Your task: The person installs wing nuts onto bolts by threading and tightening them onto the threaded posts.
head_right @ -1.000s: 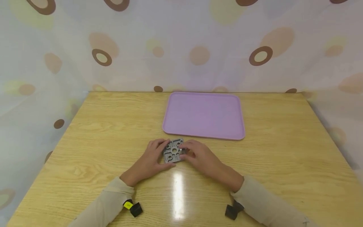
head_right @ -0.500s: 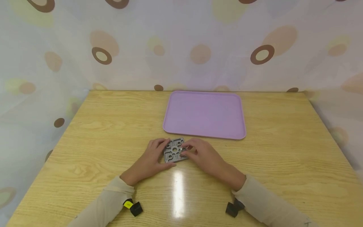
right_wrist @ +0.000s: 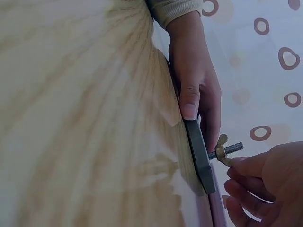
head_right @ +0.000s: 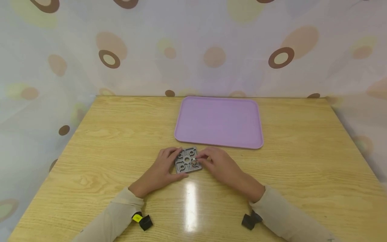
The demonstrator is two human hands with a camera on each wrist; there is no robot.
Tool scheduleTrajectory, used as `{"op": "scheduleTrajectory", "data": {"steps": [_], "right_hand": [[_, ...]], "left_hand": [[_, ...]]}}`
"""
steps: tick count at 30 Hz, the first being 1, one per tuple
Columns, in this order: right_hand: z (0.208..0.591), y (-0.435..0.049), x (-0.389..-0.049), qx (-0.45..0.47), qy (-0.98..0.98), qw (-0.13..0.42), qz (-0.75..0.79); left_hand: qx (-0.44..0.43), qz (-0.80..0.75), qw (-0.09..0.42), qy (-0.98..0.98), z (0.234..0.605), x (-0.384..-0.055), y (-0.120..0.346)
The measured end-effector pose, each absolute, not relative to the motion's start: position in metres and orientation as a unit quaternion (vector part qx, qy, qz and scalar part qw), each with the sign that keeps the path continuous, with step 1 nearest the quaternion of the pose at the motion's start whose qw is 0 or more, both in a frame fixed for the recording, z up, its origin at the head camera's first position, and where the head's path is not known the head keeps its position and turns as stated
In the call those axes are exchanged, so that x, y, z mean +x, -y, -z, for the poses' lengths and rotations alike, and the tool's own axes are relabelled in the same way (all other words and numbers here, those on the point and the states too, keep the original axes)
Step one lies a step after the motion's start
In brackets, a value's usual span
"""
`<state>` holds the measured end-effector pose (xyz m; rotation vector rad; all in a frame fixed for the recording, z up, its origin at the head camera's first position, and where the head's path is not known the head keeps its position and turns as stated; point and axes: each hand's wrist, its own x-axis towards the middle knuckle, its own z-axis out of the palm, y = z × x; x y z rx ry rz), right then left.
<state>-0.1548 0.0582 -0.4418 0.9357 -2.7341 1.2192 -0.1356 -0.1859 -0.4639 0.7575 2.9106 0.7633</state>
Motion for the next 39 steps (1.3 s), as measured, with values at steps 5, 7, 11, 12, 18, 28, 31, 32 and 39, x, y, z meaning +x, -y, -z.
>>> {"op": "scheduleTrajectory", "data": {"steps": [5, 7, 11, 12, 18, 28, 31, 32, 39], "right_hand": [[0.4402, -0.0588, -0.1559, 0.302, 0.871, -0.005, -0.387], [0.4394, -0.0594, -0.156, 0.302, 0.869, -0.013, -0.391], [0.4396, -0.0608, -0.1566, 0.303, 0.87, -0.023, -0.389], [0.4397, -0.0611, -0.1567, 0.303, 0.87, -0.025, -0.388], [0.4402, -0.0596, -0.1574, 0.307, 0.866, -0.036, -0.393], [0.4403, -0.0559, -0.1552, 0.3, 0.858, -0.046, -0.415], [0.4419, -0.0551, -0.1545, 0.299, 0.855, -0.043, -0.422], [0.4428, -0.055, -0.1545, 0.3, 0.854, -0.041, -0.422], [0.4436, -0.0545, -0.1533, 0.321, 0.85, -0.04, -0.416]], "left_hand": [[0.244, -0.246, 0.018, -0.938, 0.4651, -0.1357, 0.1875], [0.246, -0.247, 0.017, -0.937, 0.4656, -0.136, 0.1878], [0.249, -0.248, 0.015, -0.936, 0.4665, -0.1367, 0.1876], [0.249, -0.249, 0.015, -0.936, 0.4666, -0.1369, 0.1874], [0.25, -0.243, 0.008, -0.937, 0.4688, -0.1383, 0.1874], [0.248, -0.242, 0.005, -0.938, 0.47, -0.1381, 0.1872], [0.248, -0.242, 0.007, -0.938, 0.4689, -0.1378, 0.1868], [0.248, -0.241, 0.007, -0.938, 0.4686, -0.1378, 0.1868], [0.249, -0.238, 0.008, -0.939, 0.4684, -0.137, 0.187]]}}
